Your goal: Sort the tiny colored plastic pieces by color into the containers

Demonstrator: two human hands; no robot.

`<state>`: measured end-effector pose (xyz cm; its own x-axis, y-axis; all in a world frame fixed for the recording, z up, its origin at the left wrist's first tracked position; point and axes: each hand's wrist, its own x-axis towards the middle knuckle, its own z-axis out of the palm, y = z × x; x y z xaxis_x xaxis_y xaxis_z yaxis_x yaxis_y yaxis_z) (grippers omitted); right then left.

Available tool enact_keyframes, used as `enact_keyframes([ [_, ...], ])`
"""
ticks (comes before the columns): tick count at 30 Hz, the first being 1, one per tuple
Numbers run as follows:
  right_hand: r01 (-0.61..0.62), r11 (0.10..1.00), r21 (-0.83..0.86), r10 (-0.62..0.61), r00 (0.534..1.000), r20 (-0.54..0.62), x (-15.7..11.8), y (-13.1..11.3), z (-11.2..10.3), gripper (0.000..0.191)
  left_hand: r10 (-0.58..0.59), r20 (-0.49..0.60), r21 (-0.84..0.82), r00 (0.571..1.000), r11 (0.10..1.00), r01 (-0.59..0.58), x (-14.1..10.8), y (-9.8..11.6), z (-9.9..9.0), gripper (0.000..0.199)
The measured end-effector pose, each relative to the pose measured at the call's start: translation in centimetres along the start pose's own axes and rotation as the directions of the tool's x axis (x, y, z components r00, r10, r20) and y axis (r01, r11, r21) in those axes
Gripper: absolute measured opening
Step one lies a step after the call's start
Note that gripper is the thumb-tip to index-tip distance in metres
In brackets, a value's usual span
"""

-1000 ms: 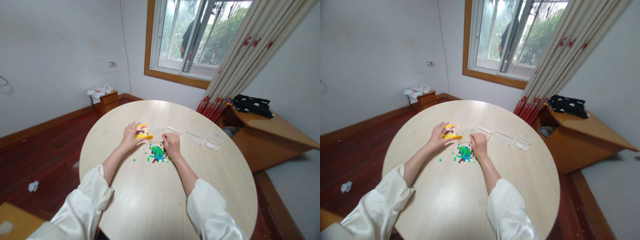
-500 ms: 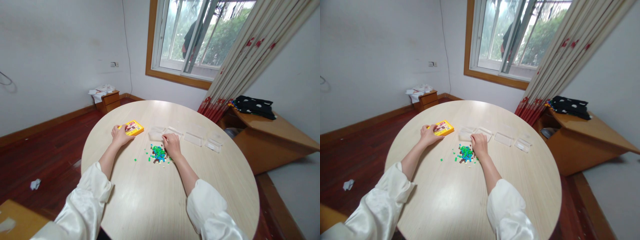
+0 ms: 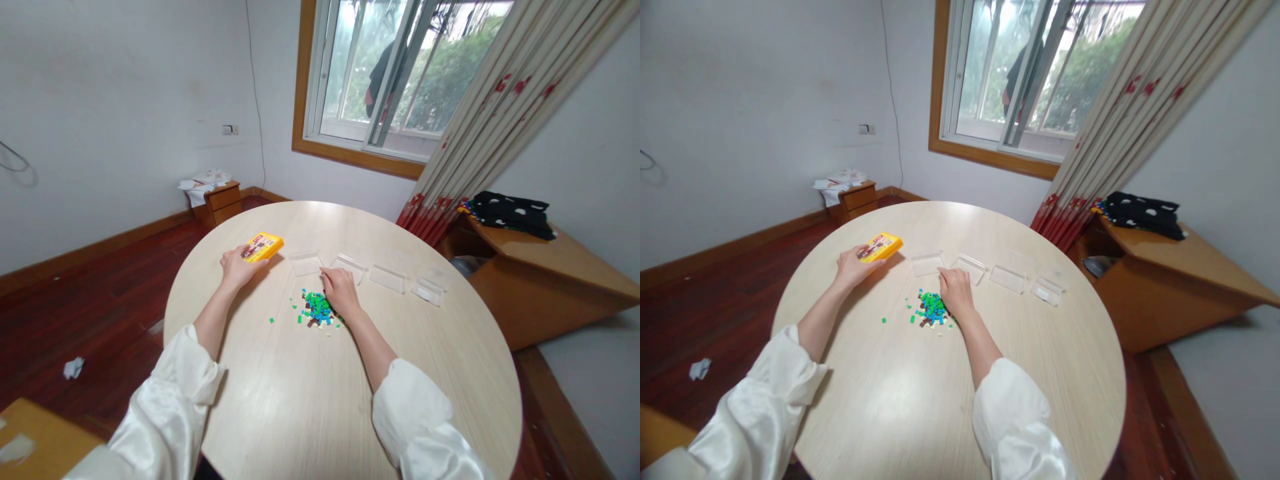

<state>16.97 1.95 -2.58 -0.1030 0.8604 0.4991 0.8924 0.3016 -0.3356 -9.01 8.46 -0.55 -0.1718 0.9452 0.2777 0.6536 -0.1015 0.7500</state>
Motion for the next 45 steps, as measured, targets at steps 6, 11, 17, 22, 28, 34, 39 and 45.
enact_keyframes([
  [6, -0.021, 0.97, 0.243, 0.037, 0.997, -0.062, 0.0, -1.2, -0.4, 0.034, 0.182, 0.016, -0.211, 0.983, 0.962, -0.175, -0.8, 1.5, -0.1, 0.067],
  [11, -0.15, 0.74, 0.655, 0.181, 0.983, 0.02, 0.3, -2.8, -0.4, 0.069, 0.34, 0.147, -0.262, 0.929, 0.919, -0.295, -2.2, 2.6, 0.4, 0.068],
  [17, -0.142, 0.51, 0.848, 0.212, 0.977, 0.036, 0.4, -3.9, -0.5, 0.073, 0.385, 0.288, -0.288, 0.876, 0.908, -0.305, -3.6, 3.4, 1.0, 0.072],
  [22, -0.132, 0.494, 0.86, 0.223, 0.975, 0.022, 0.3, -3.3, -0.5, 0.069, 0.386, 0.257, -0.368, 0.886, 0.887, -0.28, -3.3, 3.6, 1.0, 0.072],
  [28, -0.161, 0.467, 0.87, 0.295, 0.955, 0.019, 0.2, -2.6, -0.1, 0.073, 0.392, 0.22, -0.494, 0.893, 0.834, -0.244, -3.4, 4.3, 0.4, 0.072],
  [34, -0.173, 0.495, 0.851, 0.389, 0.92, -0.039, 0.3, -2.3, -0.4, 0.072, 0.4, 0.28, -0.63, 0.873, 0.762, -0.147, -3.4, 4.6, -0.1, 0.08],
  [39, -0.189, 0.533, 0.824, 0.447, 0.891, -0.085, 0.4, -1.9, -0.5, 0.067, 0.417, 0.34, -0.706, 0.843, 0.706, -0.064, -3.4, 4.4, -0.4, 0.083],
  [45, -0.138, 0.64, 0.756, 0.452, 0.863, -0.226, 0.3, -1.6, -0.8, 0.054, 0.444, 0.438, -0.761, 0.781, 0.646, 0.059, -3.2, 3.8, -0.7, 0.079],
])
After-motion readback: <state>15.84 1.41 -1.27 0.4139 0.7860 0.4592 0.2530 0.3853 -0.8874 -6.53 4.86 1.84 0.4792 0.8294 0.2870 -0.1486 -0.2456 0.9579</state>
